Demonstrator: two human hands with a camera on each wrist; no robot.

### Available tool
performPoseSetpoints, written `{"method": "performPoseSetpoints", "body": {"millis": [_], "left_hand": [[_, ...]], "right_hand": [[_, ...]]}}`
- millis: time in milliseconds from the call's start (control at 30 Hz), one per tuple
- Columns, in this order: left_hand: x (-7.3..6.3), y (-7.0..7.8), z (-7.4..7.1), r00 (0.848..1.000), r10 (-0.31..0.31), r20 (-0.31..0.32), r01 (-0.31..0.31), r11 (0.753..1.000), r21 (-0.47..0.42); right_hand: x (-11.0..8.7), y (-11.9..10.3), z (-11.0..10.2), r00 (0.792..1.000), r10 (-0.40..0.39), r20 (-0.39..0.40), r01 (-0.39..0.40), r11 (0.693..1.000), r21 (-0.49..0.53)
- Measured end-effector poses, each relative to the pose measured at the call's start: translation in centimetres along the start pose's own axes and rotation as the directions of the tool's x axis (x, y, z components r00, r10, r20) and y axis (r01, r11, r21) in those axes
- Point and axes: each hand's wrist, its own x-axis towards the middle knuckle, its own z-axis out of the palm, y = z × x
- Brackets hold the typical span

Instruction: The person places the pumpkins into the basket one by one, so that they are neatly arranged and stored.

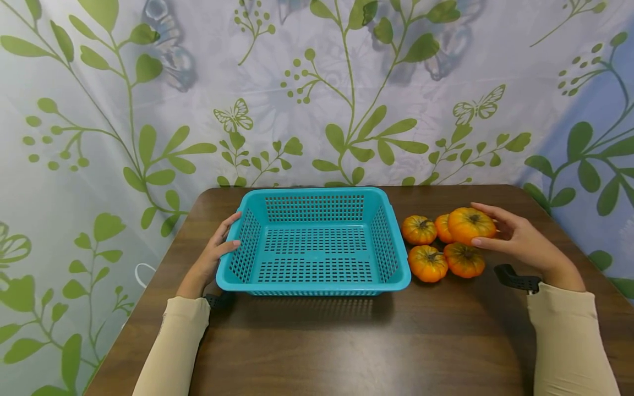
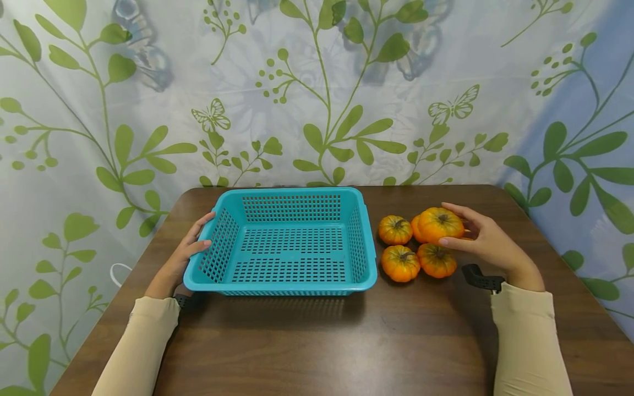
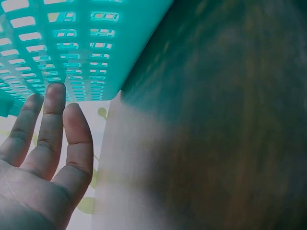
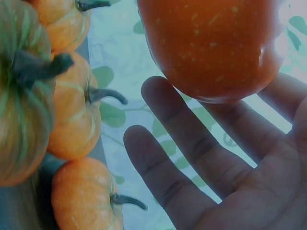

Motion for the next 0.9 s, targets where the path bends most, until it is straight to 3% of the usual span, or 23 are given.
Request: {"method": "performPoseSetpoints", "body": {"millis": [900], "left_hand": [[-0.2, 0.4, 0.2, 1.0, 0.023, 0.005, -0.023, 1.0, -0.002]], "right_hand": [[2.7, -1.8, 3.1, 0.993, -0.09, 0.071, 0.086, 0.995, 0.057]]}}
